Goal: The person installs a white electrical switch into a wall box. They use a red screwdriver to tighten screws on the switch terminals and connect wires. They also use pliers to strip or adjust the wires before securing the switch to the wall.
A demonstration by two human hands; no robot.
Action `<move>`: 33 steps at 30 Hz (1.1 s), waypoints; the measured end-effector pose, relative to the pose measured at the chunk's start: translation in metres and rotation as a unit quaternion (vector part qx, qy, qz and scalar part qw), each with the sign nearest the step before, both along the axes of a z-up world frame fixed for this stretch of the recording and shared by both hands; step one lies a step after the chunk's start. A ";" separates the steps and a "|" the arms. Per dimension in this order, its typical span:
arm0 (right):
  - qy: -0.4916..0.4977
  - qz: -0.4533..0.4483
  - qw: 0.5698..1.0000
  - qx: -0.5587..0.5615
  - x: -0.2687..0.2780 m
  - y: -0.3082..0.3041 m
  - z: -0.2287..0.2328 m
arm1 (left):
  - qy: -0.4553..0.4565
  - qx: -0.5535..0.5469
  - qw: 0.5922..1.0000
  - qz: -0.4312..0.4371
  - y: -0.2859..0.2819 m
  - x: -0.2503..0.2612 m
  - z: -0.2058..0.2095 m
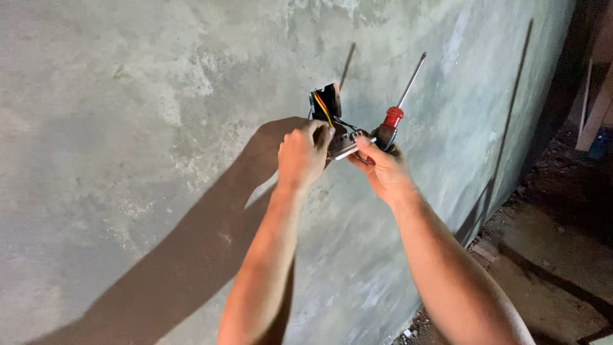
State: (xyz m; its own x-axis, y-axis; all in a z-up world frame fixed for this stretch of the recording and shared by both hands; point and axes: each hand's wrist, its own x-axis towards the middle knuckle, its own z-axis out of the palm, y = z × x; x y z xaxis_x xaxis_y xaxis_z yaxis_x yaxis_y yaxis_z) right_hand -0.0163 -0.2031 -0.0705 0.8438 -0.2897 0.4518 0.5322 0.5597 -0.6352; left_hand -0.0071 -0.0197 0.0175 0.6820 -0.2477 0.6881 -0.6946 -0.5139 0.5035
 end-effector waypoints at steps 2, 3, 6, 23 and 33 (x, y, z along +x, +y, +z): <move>0.000 0.010 1.000 0.001 -0.001 0.000 0.002 | -0.123 -0.026 0.987 -0.100 0.021 -0.012 -0.018; 0.005 0.010 1.000 0.001 -0.003 -0.001 0.002 | -0.184 -0.037 0.971 -0.150 0.030 -0.017 -0.028; 0.001 0.028 1.000 -0.009 0.000 0.004 0.001 | -0.315 -0.013 0.949 -0.026 0.014 -0.021 -0.050; 0.123 -0.446 0.573 -0.676 -0.199 -0.023 0.110 | -0.352 -0.065 0.931 0.065 -0.020 0.025 -0.079; -0.059 -0.475 0.464 -0.746 -0.205 0.011 0.136 | -0.343 -0.049 0.936 0.063 -0.018 0.022 -0.078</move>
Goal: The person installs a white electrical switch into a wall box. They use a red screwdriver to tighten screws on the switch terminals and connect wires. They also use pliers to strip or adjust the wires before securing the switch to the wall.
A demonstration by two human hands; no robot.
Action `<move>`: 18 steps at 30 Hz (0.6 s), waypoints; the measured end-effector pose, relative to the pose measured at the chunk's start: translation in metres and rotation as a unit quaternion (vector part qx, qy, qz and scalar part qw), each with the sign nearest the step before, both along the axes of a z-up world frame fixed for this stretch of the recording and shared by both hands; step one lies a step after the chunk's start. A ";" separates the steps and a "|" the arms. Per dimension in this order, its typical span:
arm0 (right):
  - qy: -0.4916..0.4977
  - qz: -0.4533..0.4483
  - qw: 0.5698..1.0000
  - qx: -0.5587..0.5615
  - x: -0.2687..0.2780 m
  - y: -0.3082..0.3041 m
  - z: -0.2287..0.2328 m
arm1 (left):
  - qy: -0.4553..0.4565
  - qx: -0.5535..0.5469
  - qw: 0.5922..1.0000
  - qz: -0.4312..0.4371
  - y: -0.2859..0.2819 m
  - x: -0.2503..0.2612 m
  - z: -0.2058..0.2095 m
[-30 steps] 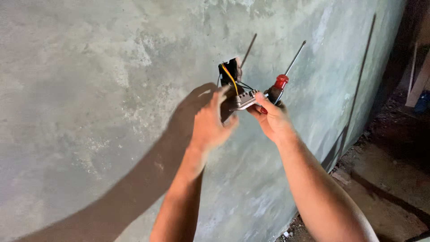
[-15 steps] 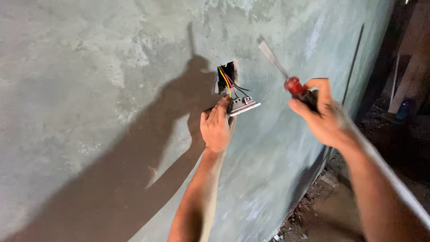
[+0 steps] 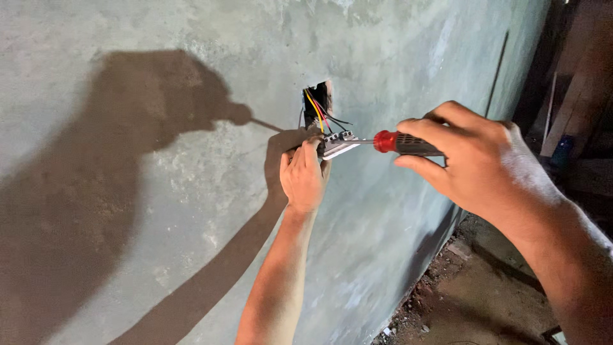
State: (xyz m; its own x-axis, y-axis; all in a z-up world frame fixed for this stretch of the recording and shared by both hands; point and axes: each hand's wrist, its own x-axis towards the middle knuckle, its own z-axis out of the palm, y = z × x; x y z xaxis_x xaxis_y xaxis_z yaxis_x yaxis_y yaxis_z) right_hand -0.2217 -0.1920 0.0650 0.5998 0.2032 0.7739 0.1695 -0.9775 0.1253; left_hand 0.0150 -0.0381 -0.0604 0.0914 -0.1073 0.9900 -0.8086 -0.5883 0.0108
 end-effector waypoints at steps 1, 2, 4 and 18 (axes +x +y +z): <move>-0.012 0.023 1.000 -0.007 0.001 0.004 0.001 | -0.003 0.001 1.000 -0.003 0.001 0.002 0.000; -0.021 0.023 0.999 -0.010 0.001 0.007 0.002 | -0.004 0.003 1.000 -0.006 0.001 0.003 -0.001; -0.039 0.022 0.999 -0.016 0.000 0.012 0.003 | -0.010 0.003 1.000 -0.005 0.001 0.006 -0.003; -0.053 0.075 0.988 -0.124 0.002 0.033 0.016 | -0.031 -0.008 0.999 -0.028 0.000 0.010 -0.005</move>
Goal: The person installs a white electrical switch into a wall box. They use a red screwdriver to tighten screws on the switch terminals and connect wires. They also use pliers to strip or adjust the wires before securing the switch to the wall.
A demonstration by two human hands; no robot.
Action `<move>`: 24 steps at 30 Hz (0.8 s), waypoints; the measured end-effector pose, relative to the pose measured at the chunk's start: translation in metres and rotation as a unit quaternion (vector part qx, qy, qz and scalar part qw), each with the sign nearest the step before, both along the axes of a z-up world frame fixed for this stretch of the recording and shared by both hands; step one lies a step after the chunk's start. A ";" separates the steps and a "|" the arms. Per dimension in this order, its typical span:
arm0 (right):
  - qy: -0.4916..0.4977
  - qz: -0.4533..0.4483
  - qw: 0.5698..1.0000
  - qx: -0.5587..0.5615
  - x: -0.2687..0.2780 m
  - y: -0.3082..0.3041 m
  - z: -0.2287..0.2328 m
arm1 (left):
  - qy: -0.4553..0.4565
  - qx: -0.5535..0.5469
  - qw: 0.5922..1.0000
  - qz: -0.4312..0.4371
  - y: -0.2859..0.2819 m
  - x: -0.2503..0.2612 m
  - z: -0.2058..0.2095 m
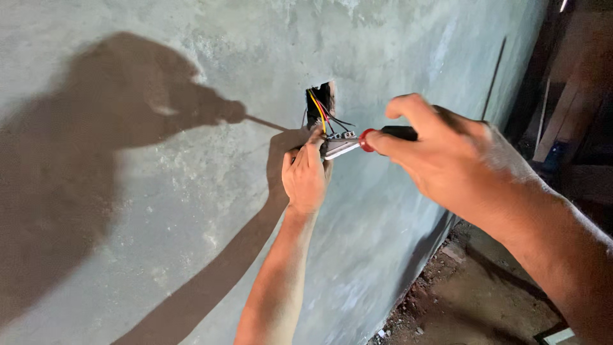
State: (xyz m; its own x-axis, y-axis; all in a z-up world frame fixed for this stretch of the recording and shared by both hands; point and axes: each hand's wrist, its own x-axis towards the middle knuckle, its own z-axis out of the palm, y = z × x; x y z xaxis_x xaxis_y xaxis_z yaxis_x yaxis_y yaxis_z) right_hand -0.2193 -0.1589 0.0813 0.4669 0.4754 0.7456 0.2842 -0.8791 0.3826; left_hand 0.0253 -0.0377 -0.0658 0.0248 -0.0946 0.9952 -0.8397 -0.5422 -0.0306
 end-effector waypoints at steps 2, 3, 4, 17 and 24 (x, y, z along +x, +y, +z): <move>0.008 0.007 1.000 -0.026 0.002 0.004 0.005 | 0.034 0.014 0.999 -0.003 -0.001 0.003 -0.002; 0.023 0.005 0.999 -0.033 0.003 0.004 0.009 | 0.051 0.020 0.998 -0.005 -0.002 0.004 -0.003; 0.037 0.002 0.998 -0.042 0.004 0.004 0.012 | 0.024 0.019 0.999 -0.009 -0.004 0.006 -0.003; 0.134 -0.165 0.977 -0.008 0.015 0.003 0.013 | -0.048 0.009 0.998 -0.032 -0.002 0.008 0.001; 0.093 0.009 0.995 -0.025 0.014 0.007 0.022 | -0.034 0.001 0.998 -0.046 0.000 0.007 0.000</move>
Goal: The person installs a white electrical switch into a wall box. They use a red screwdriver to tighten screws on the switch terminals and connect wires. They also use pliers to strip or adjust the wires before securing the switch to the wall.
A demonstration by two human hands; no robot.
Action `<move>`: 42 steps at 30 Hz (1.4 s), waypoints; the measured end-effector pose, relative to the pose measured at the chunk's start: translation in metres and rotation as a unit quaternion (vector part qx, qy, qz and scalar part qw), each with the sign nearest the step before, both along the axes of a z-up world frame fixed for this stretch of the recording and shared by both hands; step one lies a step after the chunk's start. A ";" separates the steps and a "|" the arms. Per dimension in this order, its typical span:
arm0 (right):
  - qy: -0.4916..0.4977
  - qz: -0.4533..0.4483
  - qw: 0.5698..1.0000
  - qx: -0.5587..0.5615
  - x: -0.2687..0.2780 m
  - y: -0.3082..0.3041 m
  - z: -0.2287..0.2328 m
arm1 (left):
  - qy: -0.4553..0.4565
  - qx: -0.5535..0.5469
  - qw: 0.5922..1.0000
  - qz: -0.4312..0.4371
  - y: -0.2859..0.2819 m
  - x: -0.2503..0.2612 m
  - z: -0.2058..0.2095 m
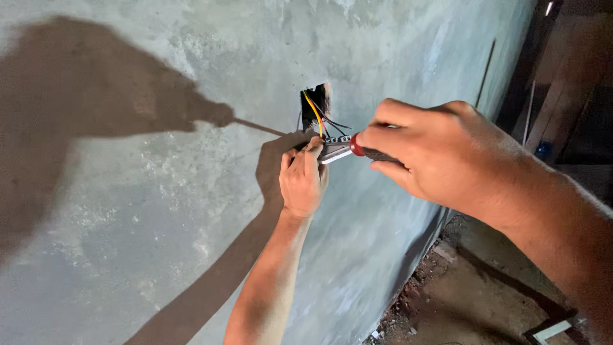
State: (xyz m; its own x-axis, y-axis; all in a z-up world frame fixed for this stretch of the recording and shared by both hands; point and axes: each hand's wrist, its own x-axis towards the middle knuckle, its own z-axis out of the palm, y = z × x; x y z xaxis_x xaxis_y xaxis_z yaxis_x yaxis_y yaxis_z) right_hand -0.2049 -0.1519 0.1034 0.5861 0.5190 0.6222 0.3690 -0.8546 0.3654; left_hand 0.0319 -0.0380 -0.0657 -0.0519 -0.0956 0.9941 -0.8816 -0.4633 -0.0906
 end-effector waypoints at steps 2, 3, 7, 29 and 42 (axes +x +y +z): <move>-0.010 -0.042 0.998 0.050 0.008 -0.001 -0.006 | -0.010 -0.009 1.000 0.006 -0.001 0.002 0.000; -0.023 -0.081 0.993 0.078 0.016 0.002 -0.013 | -0.015 -0.014 1.000 0.009 -0.001 0.002 -0.001; -0.070 -0.137 0.985 0.081 0.011 -0.009 -0.015 | -0.019 -0.008 1.000 0.012 -0.002 0.003 -0.002; 0.095 -0.041 0.668 0.737 -0.001 -0.169 -0.230 | 0.073 0.132 0.988 0.042 0.057 -0.069 0.061; 0.056 0.019 0.724 0.687 0.096 -0.090 -0.139 | 0.051 0.426 0.876 0.222 -0.044 -0.002 0.130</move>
